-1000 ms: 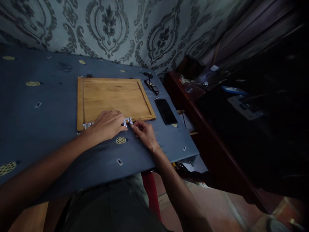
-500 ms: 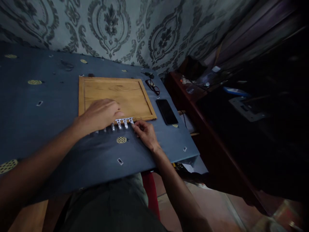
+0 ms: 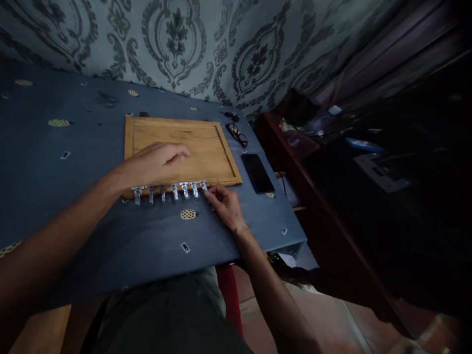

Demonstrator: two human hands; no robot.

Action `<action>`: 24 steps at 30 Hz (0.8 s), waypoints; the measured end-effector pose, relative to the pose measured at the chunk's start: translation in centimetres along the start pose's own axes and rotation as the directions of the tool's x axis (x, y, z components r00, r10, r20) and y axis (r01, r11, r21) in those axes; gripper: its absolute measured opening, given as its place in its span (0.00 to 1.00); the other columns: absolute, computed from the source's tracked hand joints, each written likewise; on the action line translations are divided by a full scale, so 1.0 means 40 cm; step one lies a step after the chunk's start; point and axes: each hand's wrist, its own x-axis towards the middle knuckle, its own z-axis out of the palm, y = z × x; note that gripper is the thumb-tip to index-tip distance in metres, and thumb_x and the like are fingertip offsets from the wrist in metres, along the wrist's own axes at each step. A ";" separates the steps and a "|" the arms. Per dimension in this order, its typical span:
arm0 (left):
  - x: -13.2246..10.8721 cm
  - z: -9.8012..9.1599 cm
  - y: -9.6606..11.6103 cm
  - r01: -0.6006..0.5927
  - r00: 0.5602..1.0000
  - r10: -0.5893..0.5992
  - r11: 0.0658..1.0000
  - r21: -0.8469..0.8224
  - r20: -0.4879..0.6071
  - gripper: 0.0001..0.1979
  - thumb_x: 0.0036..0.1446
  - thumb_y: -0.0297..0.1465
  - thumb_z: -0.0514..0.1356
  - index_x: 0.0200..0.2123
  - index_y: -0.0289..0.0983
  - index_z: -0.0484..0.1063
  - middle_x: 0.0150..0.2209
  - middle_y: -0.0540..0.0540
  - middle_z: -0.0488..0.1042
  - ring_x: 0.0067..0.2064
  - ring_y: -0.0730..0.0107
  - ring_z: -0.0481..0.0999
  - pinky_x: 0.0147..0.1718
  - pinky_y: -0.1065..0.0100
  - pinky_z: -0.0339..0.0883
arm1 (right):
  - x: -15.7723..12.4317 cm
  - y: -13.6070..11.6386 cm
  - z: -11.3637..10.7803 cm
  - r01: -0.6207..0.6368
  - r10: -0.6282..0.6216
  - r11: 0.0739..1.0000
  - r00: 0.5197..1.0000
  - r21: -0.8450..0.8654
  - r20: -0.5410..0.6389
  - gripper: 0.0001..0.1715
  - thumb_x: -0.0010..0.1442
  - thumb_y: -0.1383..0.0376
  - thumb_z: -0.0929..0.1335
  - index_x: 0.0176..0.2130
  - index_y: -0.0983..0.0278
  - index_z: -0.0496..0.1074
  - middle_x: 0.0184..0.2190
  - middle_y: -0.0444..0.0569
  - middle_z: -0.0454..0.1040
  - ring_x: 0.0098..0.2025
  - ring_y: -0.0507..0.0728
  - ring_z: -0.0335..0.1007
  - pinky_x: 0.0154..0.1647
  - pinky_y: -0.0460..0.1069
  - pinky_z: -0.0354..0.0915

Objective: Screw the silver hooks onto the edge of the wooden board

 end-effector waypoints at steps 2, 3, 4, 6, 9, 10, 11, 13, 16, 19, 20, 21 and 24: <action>0.002 -0.028 0.012 0.005 1.000 -0.009 0.991 -0.137 -0.028 0.24 0.67 0.26 0.46 0.61 0.35 0.71 0.41 0.47 0.77 0.37 0.72 0.69 0.41 0.71 0.62 | 0.000 0.001 0.000 0.005 -0.005 1.000 1.000 -0.009 -0.004 0.28 0.55 0.39 0.72 0.29 0.60 0.69 0.22 0.41 0.64 0.22 0.50 0.57 0.23 0.47 0.57; 0.002 -0.043 0.020 0.000 0.999 -0.009 0.981 -0.196 -0.044 0.25 0.67 0.27 0.46 0.63 0.35 0.69 0.41 0.48 0.75 0.36 0.73 0.68 0.41 0.71 0.62 | 0.000 0.001 -0.001 0.007 -0.007 1.000 1.000 -0.014 -0.006 0.28 0.55 0.39 0.72 0.29 0.60 0.69 0.21 0.40 0.64 0.22 0.50 0.57 0.23 0.47 0.57; 0.002 -0.059 0.029 -0.014 0.998 -0.002 0.972 -0.234 -0.070 0.26 0.67 0.27 0.46 0.65 0.35 0.67 0.41 0.48 0.73 0.36 0.74 0.67 0.41 0.71 0.62 | 0.000 0.001 -0.001 0.007 -0.007 1.000 1.000 -0.017 -0.007 0.28 0.55 0.39 0.72 0.29 0.60 0.69 0.21 0.40 0.64 0.22 0.50 0.57 0.23 0.47 0.57; 0.001 -0.089 0.050 -0.051 0.994 0.025 0.965 -0.257 -0.105 0.26 0.67 0.29 0.46 0.65 0.38 0.66 0.42 0.49 0.70 0.38 0.74 0.67 0.43 0.70 0.62 | 0.000 -0.001 -0.002 0.005 -0.005 1.000 1.000 -0.017 -0.005 0.28 0.55 0.39 0.72 0.29 0.60 0.69 0.21 0.40 0.64 0.22 0.50 0.57 0.23 0.47 0.57; 0.005 -0.116 0.082 -0.142 0.979 0.093 0.949 -0.282 -0.180 0.23 0.68 0.31 0.47 0.63 0.40 0.68 0.40 0.51 0.65 0.39 0.75 0.67 0.47 0.65 0.62 | 0.000 -0.003 -0.003 0.004 -0.004 1.000 1.000 -0.020 0.003 0.28 0.56 0.40 0.72 0.29 0.60 0.68 0.21 0.40 0.65 0.22 0.50 0.57 0.23 0.47 0.56; 0.008 -0.118 0.091 -0.197 0.969 0.136 0.930 -0.310 -0.208 0.23 0.68 0.32 0.47 0.62 0.40 0.68 0.39 0.52 0.64 0.39 0.75 0.68 0.47 0.64 0.63 | 0.000 -0.003 -0.004 0.007 -0.007 1.000 1.000 -0.023 0.001 0.27 0.56 0.41 0.71 0.29 0.60 0.69 0.21 0.40 0.65 0.22 0.50 0.57 0.24 0.47 0.56; 0.013 -0.116 0.100 -0.260 0.956 0.187 0.900 -0.351 -0.227 0.22 0.68 0.31 0.47 0.61 0.39 0.69 0.38 0.51 0.63 0.38 0.76 0.68 0.47 0.64 0.63 | 0.000 -0.003 -0.004 0.010 -0.010 1.000 1.000 -0.027 -0.002 0.27 0.56 0.41 0.71 0.29 0.61 0.69 0.20 0.40 0.65 0.22 0.50 0.58 0.24 0.47 0.56; 0.029 -0.102 0.114 -0.378 0.922 0.284 0.809 -0.450 -0.265 0.21 0.68 0.28 0.47 0.60 0.34 0.68 0.39 0.50 0.65 0.40 0.75 0.69 0.47 0.65 0.65 | 0.000 -0.003 -0.005 0.015 -0.015 0.999 1.000 -0.035 -0.008 0.26 0.57 0.42 0.71 0.29 0.61 0.69 0.20 0.40 0.65 0.22 0.50 0.58 0.24 0.47 0.56; 0.056 -0.063 0.130 -0.454 0.889 0.315 0.700 -0.552 -0.332 0.18 0.67 0.24 0.49 0.57 0.31 0.68 0.42 0.46 0.71 0.44 0.73 0.72 0.51 0.65 0.67 | -0.001 -0.004 -0.005 0.005 -0.005 0.999 1.000 -0.041 -0.002 0.27 0.57 0.41 0.71 0.29 0.61 0.70 0.21 0.40 0.65 0.22 0.50 0.59 0.24 0.47 0.56; 0.077 -0.013 0.139 -0.473 0.879 0.309 0.649 -0.595 -0.362 0.15 0.67 0.23 0.49 0.53 0.34 0.70 0.44 0.44 0.74 0.47 0.70 0.73 0.54 0.62 0.69 | -0.002 -0.007 -0.005 -0.011 0.011 0.999 1.000 -0.035 0.000 0.28 0.56 0.39 0.71 0.29 0.61 0.69 0.20 0.40 0.66 0.22 0.50 0.59 0.24 0.47 0.57; 0.082 0.004 0.141 -0.479 0.877 0.316 0.636 -0.605 -0.362 0.15 0.67 0.23 0.49 0.52 0.35 0.71 0.43 0.44 0.74 0.47 0.69 0.74 0.55 0.62 0.69 | -0.002 -0.008 -0.005 -0.016 0.016 0.999 1.000 -0.033 0.001 0.28 0.56 0.39 0.71 0.29 0.61 0.69 0.20 0.40 0.66 0.22 0.50 0.59 0.24 0.47 0.57; 0.086 0.020 0.142 -0.485 0.874 0.322 0.625 -0.611 -0.364 0.15 0.68 0.24 0.49 0.51 0.36 0.71 0.43 0.44 0.74 0.46 0.69 0.74 0.55 0.62 0.69 | -0.003 -0.009 -0.005 -0.021 0.021 0.999 1.000 -0.033 0.003 0.28 0.56 0.39 0.71 0.29 0.61 0.69 0.20 0.40 0.65 0.22 0.50 0.59 0.24 0.47 0.57; 0.093 0.060 0.142 -0.491 0.866 0.290 0.641 -0.590 -0.406 0.14 0.70 0.27 0.48 0.50 0.36 0.72 0.41 0.45 0.74 0.44 0.68 0.74 0.54 0.61 0.70 | -0.004 -0.010 -0.004 -0.029 0.029 0.999 1.000 -0.029 0.005 0.28 0.56 0.40 0.71 0.29 0.61 0.69 0.20 0.40 0.65 0.22 0.50 0.58 0.23 0.47 0.57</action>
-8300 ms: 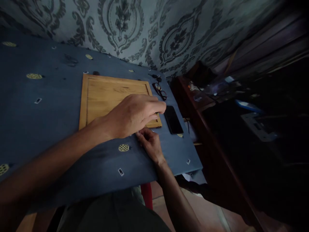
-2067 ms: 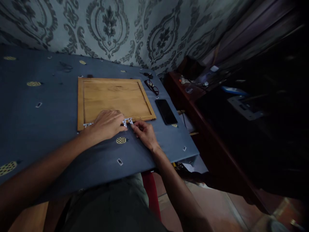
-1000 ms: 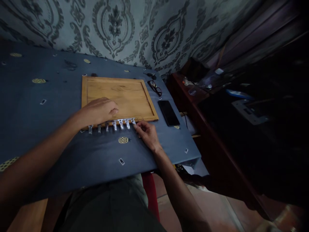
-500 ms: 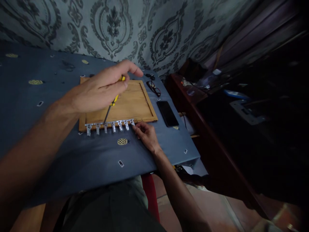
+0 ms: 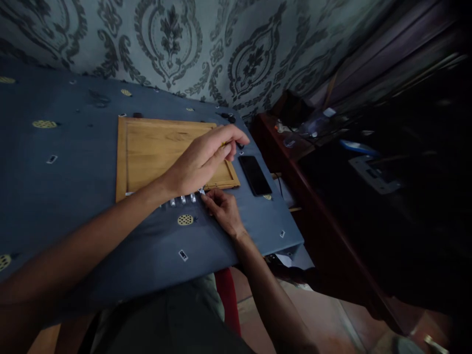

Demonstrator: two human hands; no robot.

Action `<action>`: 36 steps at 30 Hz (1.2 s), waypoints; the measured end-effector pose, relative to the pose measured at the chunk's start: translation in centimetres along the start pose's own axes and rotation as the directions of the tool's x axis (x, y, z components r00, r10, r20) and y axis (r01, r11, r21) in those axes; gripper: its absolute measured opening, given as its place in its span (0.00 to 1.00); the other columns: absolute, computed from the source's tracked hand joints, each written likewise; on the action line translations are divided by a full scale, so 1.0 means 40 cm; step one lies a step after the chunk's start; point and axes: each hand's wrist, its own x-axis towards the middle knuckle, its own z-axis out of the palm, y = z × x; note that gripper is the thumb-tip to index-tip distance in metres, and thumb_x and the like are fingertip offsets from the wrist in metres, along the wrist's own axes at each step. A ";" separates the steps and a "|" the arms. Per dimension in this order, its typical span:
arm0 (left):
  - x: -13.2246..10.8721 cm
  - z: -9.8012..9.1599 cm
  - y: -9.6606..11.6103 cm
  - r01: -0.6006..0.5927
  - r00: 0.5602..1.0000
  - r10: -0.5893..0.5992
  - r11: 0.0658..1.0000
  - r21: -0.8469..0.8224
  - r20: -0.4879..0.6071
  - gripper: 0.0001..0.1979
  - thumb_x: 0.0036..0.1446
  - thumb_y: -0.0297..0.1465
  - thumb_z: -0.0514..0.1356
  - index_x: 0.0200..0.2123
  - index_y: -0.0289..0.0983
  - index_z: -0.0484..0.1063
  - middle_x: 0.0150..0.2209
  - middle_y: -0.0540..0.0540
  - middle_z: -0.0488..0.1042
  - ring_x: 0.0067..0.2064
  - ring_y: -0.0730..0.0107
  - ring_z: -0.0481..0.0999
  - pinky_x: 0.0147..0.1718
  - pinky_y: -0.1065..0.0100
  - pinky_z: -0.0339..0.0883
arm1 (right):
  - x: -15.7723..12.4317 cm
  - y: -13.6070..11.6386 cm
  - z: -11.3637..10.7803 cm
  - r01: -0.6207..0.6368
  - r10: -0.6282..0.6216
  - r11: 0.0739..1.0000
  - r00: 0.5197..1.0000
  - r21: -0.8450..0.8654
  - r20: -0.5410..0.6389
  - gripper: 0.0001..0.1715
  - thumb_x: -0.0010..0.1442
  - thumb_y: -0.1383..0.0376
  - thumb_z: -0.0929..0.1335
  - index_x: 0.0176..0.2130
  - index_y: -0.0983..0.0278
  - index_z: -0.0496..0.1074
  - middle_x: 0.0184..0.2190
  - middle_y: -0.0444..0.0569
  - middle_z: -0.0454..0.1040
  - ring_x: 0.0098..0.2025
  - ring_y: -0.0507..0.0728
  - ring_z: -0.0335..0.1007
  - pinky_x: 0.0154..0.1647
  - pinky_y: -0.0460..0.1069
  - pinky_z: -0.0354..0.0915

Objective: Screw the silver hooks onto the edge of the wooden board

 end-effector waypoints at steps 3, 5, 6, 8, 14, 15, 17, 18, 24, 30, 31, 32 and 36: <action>-0.007 0.013 -0.019 0.031 0.998 -0.026 0.996 0.087 -0.059 0.15 0.70 0.27 0.47 0.50 0.37 0.73 0.45 0.45 0.76 0.46 0.67 0.76 0.55 0.62 0.70 | -0.001 0.001 0.001 -0.002 0.002 1.000 1.000 0.010 -0.003 0.28 0.56 0.40 0.72 0.29 0.60 0.69 0.20 0.40 0.64 0.22 0.50 0.57 0.24 0.47 0.58; -0.009 0.014 -0.027 0.038 0.997 -0.030 0.992 0.119 -0.070 0.16 0.70 0.27 0.47 0.50 0.37 0.73 0.49 0.44 0.76 0.49 0.66 0.76 0.55 0.63 0.70 | -0.002 0.001 0.001 -0.005 0.005 1.000 1.000 0.013 -0.008 0.29 0.56 0.39 0.72 0.29 0.60 0.69 0.21 0.40 0.65 0.22 0.50 0.57 0.24 0.48 0.57; -0.009 0.013 -0.030 0.036 0.997 -0.027 0.992 0.125 -0.068 0.16 0.71 0.27 0.46 0.50 0.36 0.73 0.50 0.44 0.76 0.50 0.66 0.76 0.55 0.63 0.70 | -0.002 0.001 0.001 -0.006 0.006 1.000 1.000 0.013 -0.011 0.29 0.56 0.39 0.72 0.29 0.61 0.69 0.21 0.40 0.65 0.21 0.50 0.57 0.24 0.48 0.57; -0.009 0.010 -0.034 0.038 0.998 -0.030 0.991 0.130 -0.061 0.16 0.71 0.27 0.46 0.49 0.36 0.72 0.51 0.43 0.76 0.51 0.66 0.75 0.55 0.63 0.69 | -0.002 0.001 0.001 -0.008 0.008 1.000 1.000 0.013 -0.013 0.30 0.56 0.38 0.72 0.29 0.61 0.69 0.21 0.40 0.65 0.21 0.50 0.57 0.23 0.47 0.58; -0.012 0.014 -0.041 0.034 0.998 -0.028 0.992 0.120 -0.052 0.15 0.70 0.28 0.46 0.48 0.36 0.72 0.51 0.41 0.77 0.51 0.65 0.75 0.54 0.64 0.68 | -0.001 0.003 0.001 -0.004 0.005 1.000 1.000 0.021 -0.017 0.30 0.55 0.38 0.72 0.29 0.61 0.70 0.21 0.40 0.65 0.21 0.50 0.57 0.23 0.47 0.57; -0.013 0.016 -0.042 0.028 0.998 -0.023 0.993 0.115 -0.051 0.15 0.70 0.28 0.46 0.48 0.36 0.72 0.51 0.41 0.77 0.51 0.65 0.75 0.54 0.64 0.68 | -0.001 0.003 0.002 -0.006 0.006 1.000 1.000 0.020 -0.015 0.30 0.55 0.38 0.72 0.29 0.61 0.70 0.20 0.40 0.65 0.21 0.50 0.57 0.23 0.48 0.57; -0.014 0.020 -0.045 0.015 0.999 -0.010 0.995 0.103 -0.053 0.15 0.70 0.27 0.46 0.47 0.35 0.72 0.51 0.40 0.77 0.51 0.66 0.75 0.55 0.64 0.68 | 0.000 0.005 0.002 -0.006 0.006 1.000 1.000 0.019 -0.015 0.31 0.55 0.37 0.72 0.29 0.61 0.70 0.20 0.40 0.65 0.21 0.50 0.56 0.23 0.47 0.57; -0.014 0.021 -0.047 0.005 0.998 0.000 0.995 0.098 -0.055 0.15 0.70 0.27 0.46 0.47 0.35 0.72 0.51 0.40 0.77 0.52 0.66 0.75 0.55 0.64 0.68 | 0.000 0.006 0.003 -0.003 0.003 1.000 1.000 0.019 -0.016 0.31 0.55 0.37 0.72 0.29 0.61 0.70 0.20 0.40 0.65 0.21 0.50 0.56 0.23 0.47 0.57; -0.015 0.029 -0.066 -0.060 0.995 0.066 0.994 0.086 -0.069 0.14 0.70 0.28 0.48 0.47 0.36 0.73 0.49 0.41 0.78 0.50 0.66 0.76 0.53 0.64 0.70 | 0.002 0.012 0.001 0.022 -0.021 1.000 1.000 0.020 -0.015 0.31 0.56 0.37 0.72 0.29 0.61 0.70 0.20 0.40 0.65 0.21 0.49 0.57 0.23 0.47 0.56; -0.016 0.029 -0.069 -0.072 0.995 0.079 0.992 0.105 -0.067 0.13 0.69 0.26 0.48 0.47 0.36 0.72 0.50 0.41 0.78 0.49 0.66 0.76 0.53 0.61 0.70 | 0.001 0.007 0.001 0.022 -0.022 1.000 1.000 0.016 -0.021 0.31 0.55 0.37 0.72 0.29 0.61 0.70 0.20 0.39 0.64 0.21 0.50 0.56 0.23 0.47 0.55; -0.017 0.028 -0.066 -0.067 0.995 0.075 0.992 0.104 -0.069 0.13 0.70 0.27 0.48 0.47 0.37 0.72 0.50 0.41 0.78 0.50 0.66 0.76 0.53 0.62 0.70 | 0.000 0.006 0.001 0.024 -0.023 1.000 0.999 0.017 -0.022 0.31 0.55 0.37 0.72 0.29 0.61 0.70 0.20 0.39 0.64 0.21 0.50 0.56 0.23 0.47 0.55; -0.017 0.027 -0.063 -0.064 0.995 0.072 0.993 0.104 -0.072 0.13 0.70 0.27 0.48 0.47 0.37 0.72 0.50 0.41 0.78 0.50 0.66 0.76 0.53 0.62 0.70 | 0.000 0.006 0.001 0.025 -0.025 1.000 0.999 0.018 -0.022 0.31 0.55 0.37 0.72 0.29 0.61 0.70 0.20 0.39 0.64 0.21 0.50 0.57 0.23 0.47 0.55; -0.017 0.025 -0.053 -0.061 0.995 0.069 0.993 0.098 -0.071 0.14 0.71 0.28 0.48 0.48 0.36 0.72 0.49 0.41 0.78 0.49 0.65 0.76 0.52 0.62 0.70 | 0.000 0.008 0.001 0.026 -0.025 0.999 0.999 0.020 -0.021 0.31 0.56 0.37 0.72 0.29 0.61 0.70 0.19 0.39 0.64 0.20 0.49 0.56 0.23 0.47 0.55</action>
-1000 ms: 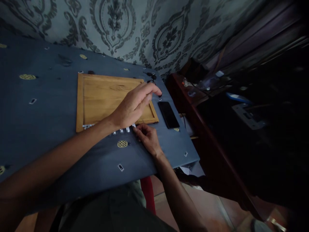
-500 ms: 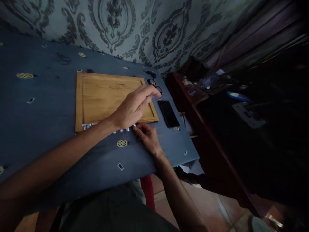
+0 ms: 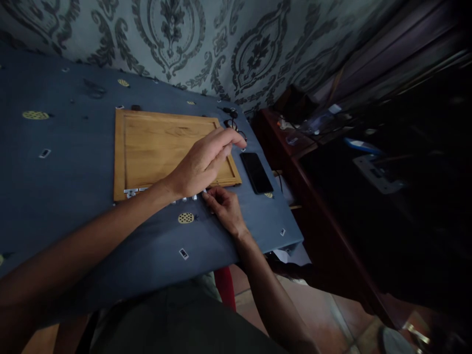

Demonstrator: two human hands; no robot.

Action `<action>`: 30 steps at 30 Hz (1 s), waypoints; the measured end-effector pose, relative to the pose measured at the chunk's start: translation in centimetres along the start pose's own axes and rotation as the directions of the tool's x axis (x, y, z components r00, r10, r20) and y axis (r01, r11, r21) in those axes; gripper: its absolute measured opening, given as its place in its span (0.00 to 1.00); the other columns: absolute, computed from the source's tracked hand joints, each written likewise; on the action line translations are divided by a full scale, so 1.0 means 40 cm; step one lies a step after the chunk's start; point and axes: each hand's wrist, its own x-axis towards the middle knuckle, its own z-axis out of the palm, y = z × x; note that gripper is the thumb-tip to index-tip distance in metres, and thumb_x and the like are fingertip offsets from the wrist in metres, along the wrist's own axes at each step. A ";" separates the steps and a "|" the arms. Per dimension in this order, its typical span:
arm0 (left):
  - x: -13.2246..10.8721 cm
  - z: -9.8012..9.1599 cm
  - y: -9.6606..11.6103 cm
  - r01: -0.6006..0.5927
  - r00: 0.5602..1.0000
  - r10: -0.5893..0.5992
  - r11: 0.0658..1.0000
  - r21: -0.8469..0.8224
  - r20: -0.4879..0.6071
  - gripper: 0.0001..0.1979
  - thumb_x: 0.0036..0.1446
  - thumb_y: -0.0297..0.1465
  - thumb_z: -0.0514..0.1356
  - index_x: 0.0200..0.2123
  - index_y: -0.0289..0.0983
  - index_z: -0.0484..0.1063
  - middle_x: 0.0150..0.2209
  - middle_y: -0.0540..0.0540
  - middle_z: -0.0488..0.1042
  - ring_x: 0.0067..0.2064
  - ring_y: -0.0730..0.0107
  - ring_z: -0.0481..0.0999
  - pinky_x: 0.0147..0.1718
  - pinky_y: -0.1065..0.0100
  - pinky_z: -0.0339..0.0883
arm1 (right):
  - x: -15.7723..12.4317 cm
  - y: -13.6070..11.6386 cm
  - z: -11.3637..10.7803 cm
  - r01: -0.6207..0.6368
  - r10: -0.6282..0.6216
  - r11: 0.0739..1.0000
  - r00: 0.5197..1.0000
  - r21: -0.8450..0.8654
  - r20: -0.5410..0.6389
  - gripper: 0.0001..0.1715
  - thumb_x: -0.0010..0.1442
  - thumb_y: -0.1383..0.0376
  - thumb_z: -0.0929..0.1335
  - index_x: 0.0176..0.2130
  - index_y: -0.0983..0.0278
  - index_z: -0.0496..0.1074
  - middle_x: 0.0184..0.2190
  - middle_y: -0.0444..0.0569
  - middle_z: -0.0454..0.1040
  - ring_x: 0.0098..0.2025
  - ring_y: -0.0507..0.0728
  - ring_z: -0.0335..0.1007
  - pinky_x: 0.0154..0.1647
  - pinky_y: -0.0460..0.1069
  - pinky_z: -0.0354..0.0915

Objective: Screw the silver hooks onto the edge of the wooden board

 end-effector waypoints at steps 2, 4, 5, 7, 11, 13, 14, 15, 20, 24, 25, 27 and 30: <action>-0.001 0.002 -0.002 -0.001 1.000 0.001 1.000 -0.003 0.001 0.14 0.71 0.28 0.48 0.47 0.36 0.72 0.49 0.41 0.78 0.49 0.66 0.76 0.52 0.62 0.70 | 0.000 0.000 0.000 0.002 -0.002 1.000 1.000 -0.007 0.002 0.31 0.56 0.37 0.72 0.29 0.61 0.70 0.19 0.39 0.64 0.20 0.49 0.56 0.23 0.47 0.56; -0.001 0.005 -0.007 0.000 1.000 0.000 1.000 -0.007 0.000 0.13 0.70 0.27 0.48 0.47 0.36 0.72 0.49 0.41 0.78 0.49 0.66 0.76 0.52 0.62 0.70 | 0.001 -0.001 0.000 0.006 -0.006 1.000 1.000 -0.012 0.004 0.31 0.56 0.37 0.72 0.29 0.61 0.69 0.19 0.39 0.64 0.20 0.50 0.56 0.23 0.47 0.56; -0.001 0.007 -0.009 0.000 1.000 0.000 1.000 -0.009 -0.002 0.13 0.70 0.27 0.48 0.47 0.36 0.72 0.49 0.41 0.78 0.49 0.66 0.76 0.52 0.62 0.70 | 0.001 -0.001 0.000 0.006 -0.006 1.000 1.000 -0.013 0.007 0.30 0.56 0.37 0.71 0.29 0.61 0.69 0.20 0.39 0.64 0.21 0.50 0.56 0.23 0.47 0.56; -0.001 0.010 -0.013 0.001 1.000 -0.001 1.000 -0.009 -0.006 0.14 0.70 0.26 0.48 0.48 0.36 0.72 0.49 0.41 0.78 0.49 0.66 0.76 0.52 0.62 0.70 | 0.000 -0.004 -0.001 0.007 -0.007 1.000 1.000 -0.006 0.012 0.30 0.57 0.37 0.72 0.29 0.61 0.69 0.20 0.39 0.64 0.21 0.50 0.56 0.23 0.47 0.57; -0.001 0.010 -0.012 0.014 1.000 -0.014 1.000 0.013 0.008 0.14 0.70 0.27 0.48 0.47 0.37 0.72 0.49 0.42 0.78 0.50 0.66 0.76 0.52 0.62 0.70 | -0.001 -0.006 0.000 0.011 -0.011 1.000 1.000 0.010 0.012 0.29 0.57 0.39 0.72 0.29 0.61 0.70 0.20 0.39 0.65 0.21 0.50 0.57 0.24 0.47 0.58; -0.001 0.008 -0.011 -0.003 1.000 0.003 1.000 0.019 0.008 0.13 0.70 0.26 0.48 0.47 0.36 0.72 0.49 0.41 0.78 0.51 0.66 0.76 0.53 0.62 0.70 | -0.001 -0.005 0.000 0.006 -0.006 1.000 1.000 0.006 0.007 0.29 0.57 0.39 0.72 0.29 0.61 0.70 0.20 0.40 0.65 0.21 0.50 0.58 0.24 0.47 0.58; -0.001 0.007 -0.010 -0.017 1.000 0.017 1.000 0.017 0.002 0.13 0.70 0.26 0.48 0.47 0.36 0.72 0.49 0.41 0.78 0.51 0.66 0.76 0.54 0.62 0.69 | -0.001 -0.004 0.000 0.003 -0.003 1.000 1.000 0.003 0.005 0.29 0.57 0.39 0.72 0.29 0.61 0.71 0.20 0.40 0.65 0.21 0.50 0.58 0.24 0.47 0.57; -0.001 0.007 -0.011 -0.030 1.000 0.030 0.999 0.014 -0.004 0.13 0.70 0.26 0.48 0.47 0.35 0.73 0.49 0.41 0.78 0.51 0.66 0.76 0.54 0.62 0.69 | -0.001 -0.003 -0.001 0.000 0.000 1.000 1.000 0.002 0.003 0.29 0.57 0.40 0.72 0.30 0.62 0.71 0.20 0.40 0.66 0.21 0.50 0.58 0.24 0.47 0.57; -0.002 0.006 -0.018 -0.042 0.999 0.042 0.999 -0.004 -0.001 0.14 0.70 0.26 0.48 0.47 0.35 0.73 0.49 0.41 0.78 0.52 0.66 0.76 0.54 0.63 0.69 | -0.001 -0.002 -0.002 -0.002 0.002 1.000 1.000 -0.002 0.007 0.29 0.57 0.40 0.72 0.30 0.61 0.71 0.20 0.40 0.66 0.22 0.50 0.58 0.24 0.47 0.57; -0.002 0.007 -0.021 -0.028 1.000 0.028 1.000 -0.010 0.001 0.13 0.70 0.27 0.48 0.47 0.36 0.73 0.49 0.41 0.78 0.51 0.66 0.76 0.54 0.62 0.70 | -0.001 -0.001 -0.003 -0.003 0.003 1.000 1.000 -0.006 0.014 0.28 0.57 0.39 0.72 0.30 0.61 0.71 0.21 0.40 0.66 0.21 0.50 0.59 0.24 0.47 0.57; -0.002 0.006 -0.021 -0.027 1.000 0.027 1.000 -0.009 -0.002 0.13 0.70 0.27 0.48 0.47 0.36 0.73 0.49 0.41 0.78 0.51 0.66 0.76 0.54 0.62 0.70 | -0.001 -0.001 -0.003 -0.005 0.005 1.000 1.000 -0.006 0.015 0.29 0.57 0.39 0.72 0.30 0.61 0.71 0.21 0.40 0.66 0.22 0.50 0.59 0.24 0.47 0.57; -0.001 0.004 -0.016 -0.024 1.000 0.024 1.000 -0.004 -0.003 0.13 0.70 0.28 0.48 0.46 0.37 0.72 0.49 0.41 0.78 0.50 0.65 0.76 0.53 0.61 0.70 | -0.001 -0.001 -0.003 -0.004 0.005 1.000 1.000 -0.012 0.011 0.28 0.57 0.39 0.72 0.30 0.61 0.71 0.20 0.40 0.66 0.22 0.50 0.59 0.24 0.47 0.58; -0.001 0.001 -0.006 -0.021 1.000 0.021 1.000 0.007 -0.003 0.13 0.71 0.29 0.48 0.46 0.38 0.72 0.49 0.41 0.78 0.49 0.65 0.76 0.52 0.60 0.71 | 0.000 -0.001 -0.003 0.002 -0.002 1.000 1.000 -0.013 0.010 0.28 0.57 0.40 0.72 0.30 0.61 0.71 0.20 0.40 0.66 0.21 0.50 0.59 0.24 0.47 0.57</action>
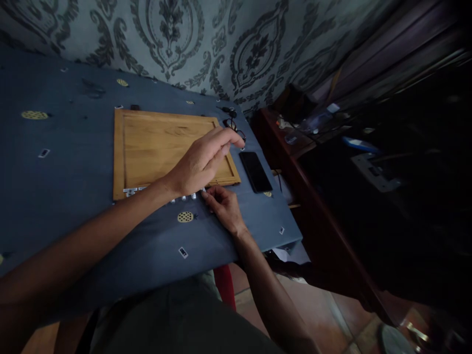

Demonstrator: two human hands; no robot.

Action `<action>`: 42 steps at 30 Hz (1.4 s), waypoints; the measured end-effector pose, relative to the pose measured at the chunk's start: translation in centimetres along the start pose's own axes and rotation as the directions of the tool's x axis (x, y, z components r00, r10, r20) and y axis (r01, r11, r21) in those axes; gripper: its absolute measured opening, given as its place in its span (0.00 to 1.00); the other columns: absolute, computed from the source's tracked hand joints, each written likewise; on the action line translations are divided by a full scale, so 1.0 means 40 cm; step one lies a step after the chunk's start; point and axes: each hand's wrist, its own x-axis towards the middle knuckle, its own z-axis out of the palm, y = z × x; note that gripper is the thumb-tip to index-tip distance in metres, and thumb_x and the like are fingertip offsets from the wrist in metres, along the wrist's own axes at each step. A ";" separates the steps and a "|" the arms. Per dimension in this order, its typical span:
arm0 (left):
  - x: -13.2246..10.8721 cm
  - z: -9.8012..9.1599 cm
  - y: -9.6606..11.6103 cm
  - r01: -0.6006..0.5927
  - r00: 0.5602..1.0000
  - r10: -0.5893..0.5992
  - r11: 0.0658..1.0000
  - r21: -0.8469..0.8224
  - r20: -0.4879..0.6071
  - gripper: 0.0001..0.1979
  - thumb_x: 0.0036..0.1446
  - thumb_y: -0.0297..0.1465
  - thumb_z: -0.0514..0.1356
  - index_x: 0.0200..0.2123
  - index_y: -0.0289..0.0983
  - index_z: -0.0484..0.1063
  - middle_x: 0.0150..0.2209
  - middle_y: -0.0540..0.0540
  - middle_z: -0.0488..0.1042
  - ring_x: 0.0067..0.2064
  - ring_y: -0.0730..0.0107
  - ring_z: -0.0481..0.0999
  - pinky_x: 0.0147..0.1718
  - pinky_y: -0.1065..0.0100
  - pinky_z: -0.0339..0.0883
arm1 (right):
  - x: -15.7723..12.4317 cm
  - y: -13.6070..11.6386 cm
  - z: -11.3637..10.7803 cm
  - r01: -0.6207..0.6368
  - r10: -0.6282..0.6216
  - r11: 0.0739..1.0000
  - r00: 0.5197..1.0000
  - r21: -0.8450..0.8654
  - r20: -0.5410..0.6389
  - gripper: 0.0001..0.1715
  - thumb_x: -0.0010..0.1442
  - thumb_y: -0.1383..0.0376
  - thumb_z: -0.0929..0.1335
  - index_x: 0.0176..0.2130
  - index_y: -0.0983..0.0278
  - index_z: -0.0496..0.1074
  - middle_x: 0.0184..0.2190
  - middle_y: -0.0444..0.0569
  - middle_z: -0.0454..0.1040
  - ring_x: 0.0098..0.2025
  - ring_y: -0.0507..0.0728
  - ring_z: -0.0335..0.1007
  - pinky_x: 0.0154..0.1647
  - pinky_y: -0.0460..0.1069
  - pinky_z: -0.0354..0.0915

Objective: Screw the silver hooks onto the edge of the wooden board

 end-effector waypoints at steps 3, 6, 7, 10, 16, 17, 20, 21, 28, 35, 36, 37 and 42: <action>0.000 0.000 0.008 0.013 1.000 -0.013 1.000 -0.001 0.010 0.13 0.71 0.29 0.48 0.46 0.38 0.72 0.48 0.41 0.78 0.48 0.65 0.76 0.52 0.61 0.71 | 0.000 -0.001 0.000 0.000 0.000 1.000 1.000 0.016 0.006 0.28 0.57 0.40 0.73 0.30 0.61 0.71 0.20 0.39 0.65 0.21 0.50 0.58 0.24 0.47 0.57; -0.001 0.003 0.009 0.036 0.999 -0.036 0.999 0.004 0.023 0.13 0.71 0.29 0.47 0.46 0.37 0.72 0.49 0.41 0.78 0.47 0.66 0.75 0.51 0.61 0.70 | -0.001 -0.003 0.001 -0.006 0.006 1.000 1.000 0.022 -0.002 0.29 0.57 0.39 0.73 0.29 0.61 0.71 0.20 0.39 0.65 0.21 0.50 0.58 0.24 0.47 0.57; -0.001 0.004 0.008 0.037 0.999 -0.037 0.999 0.008 0.023 0.14 0.71 0.29 0.47 0.47 0.38 0.72 0.49 0.41 0.78 0.47 0.66 0.75 0.51 0.61 0.70 | -0.001 -0.003 0.002 -0.006 0.006 1.000 1.000 0.019 -0.005 0.29 0.57 0.39 0.73 0.29 0.61 0.71 0.19 0.39 0.65 0.21 0.50 0.58 0.24 0.47 0.56; -0.003 0.007 0.004 0.022 1.000 -0.023 1.000 0.021 0.019 0.14 0.71 0.29 0.47 0.47 0.38 0.72 0.49 0.41 0.78 0.46 0.66 0.75 0.51 0.61 0.70 | -0.001 -0.002 0.002 -0.006 0.006 1.000 1.000 0.009 -0.007 0.29 0.57 0.39 0.72 0.29 0.61 0.71 0.20 0.40 0.66 0.21 0.50 0.58 0.24 0.47 0.56; 0.001 -0.004 0.003 -0.023 0.993 0.016 0.998 0.062 0.119 0.14 0.72 0.28 0.47 0.50 0.37 0.71 0.49 0.41 0.78 0.46 0.67 0.75 0.49 0.63 0.69 | -0.001 -0.001 0.002 -0.011 0.011 1.000 1.000 0.011 0.000 0.28 0.57 0.40 0.72 0.30 0.61 0.71 0.20 0.40 0.65 0.21 0.50 0.59 0.24 0.47 0.56; 0.004 -0.012 0.004 -0.036 0.986 0.022 0.996 0.083 0.167 0.14 0.72 0.27 0.47 0.51 0.37 0.71 0.50 0.41 0.77 0.46 0.67 0.75 0.49 0.64 0.68 | -0.001 -0.002 0.002 -0.010 0.010 1.000 1.000 0.013 -0.001 0.28 0.57 0.40 0.73 0.30 0.61 0.70 0.20 0.40 0.65 0.21 0.50 0.58 0.24 0.47 0.56; 0.014 -0.041 0.018 -0.092 0.946 0.028 0.978 0.186 0.324 0.15 0.73 0.26 0.46 0.53 0.35 0.70 0.51 0.41 0.76 0.48 0.67 0.74 0.49 0.65 0.66 | -0.001 -0.003 0.002 -0.002 0.002 1.000 1.000 0.004 -0.005 0.29 0.56 0.39 0.72 0.29 0.62 0.70 0.20 0.40 0.65 0.21 0.50 0.58 0.24 0.47 0.56; 0.017 -0.051 0.025 -0.117 0.929 0.023 0.965 0.235 0.369 0.15 0.73 0.26 0.46 0.54 0.35 0.70 0.52 0.40 0.76 0.49 0.66 0.74 0.49 0.65 0.66 | 0.000 -0.003 0.002 -0.003 0.003 1.000 1.000 -0.003 -0.006 0.30 0.56 0.38 0.72 0.29 0.61 0.70 0.20 0.40 0.65 0.21 0.50 0.58 0.24 0.47 0.55; 0.022 -0.089 0.075 -0.204 0.898 -0.135 0.717 0.667 0.419 0.15 0.76 0.35 0.47 0.50 0.36 0.72 0.42 0.44 0.77 0.37 0.64 0.73 0.30 0.64 0.50 | 0.000 0.000 0.005 -0.012 0.012 1.000 1.000 0.004 -0.010 0.32 0.54 0.35 0.72 0.28 0.61 0.69 0.20 0.39 0.64 0.21 0.50 0.56 0.23 0.47 0.56; 0.024 -0.082 0.076 -0.177 0.909 -0.179 0.653 0.737 0.376 0.12 0.75 0.31 0.48 0.54 0.34 0.67 0.43 0.41 0.80 0.36 0.63 0.75 0.29 0.65 0.51 | 0.000 -0.004 0.004 -0.038 0.038 0.999 0.999 -0.001 -0.005 0.32 0.54 0.35 0.72 0.29 0.60 0.69 0.21 0.40 0.66 0.21 0.50 0.57 0.24 0.48 0.57; 0.024 -0.081 0.074 -0.174 0.910 -0.178 0.655 0.736 0.374 0.12 0.74 0.29 0.48 0.53 0.33 0.67 0.42 0.41 0.80 0.35 0.63 0.75 0.29 0.65 0.53 | 0.001 -0.005 0.004 -0.037 0.037 0.999 0.999 -0.001 -0.005 0.32 0.54 0.35 0.72 0.29 0.60 0.69 0.21 0.40 0.66 0.21 0.50 0.57 0.24 0.48 0.56; 0.024 -0.080 0.073 -0.173 0.910 -0.177 0.658 0.733 0.374 0.12 0.73 0.28 0.48 0.53 0.33 0.66 0.41 0.41 0.79 0.35 0.63 0.75 0.29 0.65 0.54 | 0.001 -0.005 0.004 -0.035 0.035 0.999 0.999 -0.001 -0.006 0.32 0.54 0.35 0.72 0.29 0.61 0.69 0.21 0.40 0.65 0.21 0.50 0.57 0.24 0.47 0.56; 0.021 -0.084 0.073 -0.148 0.917 -0.182 0.672 0.725 0.356 0.09 0.73 0.29 0.50 0.51 0.32 0.65 0.43 0.41 0.78 0.34 0.64 0.74 0.29 0.66 0.53 | 0.001 -0.004 0.004 -0.032 0.032 0.999 0.999 0.011 -0.008 0.32 0.54 0.35 0.72 0.29 0.61 0.69 0.20 0.39 0.65 0.21 0.50 0.56 0.23 0.47 0.56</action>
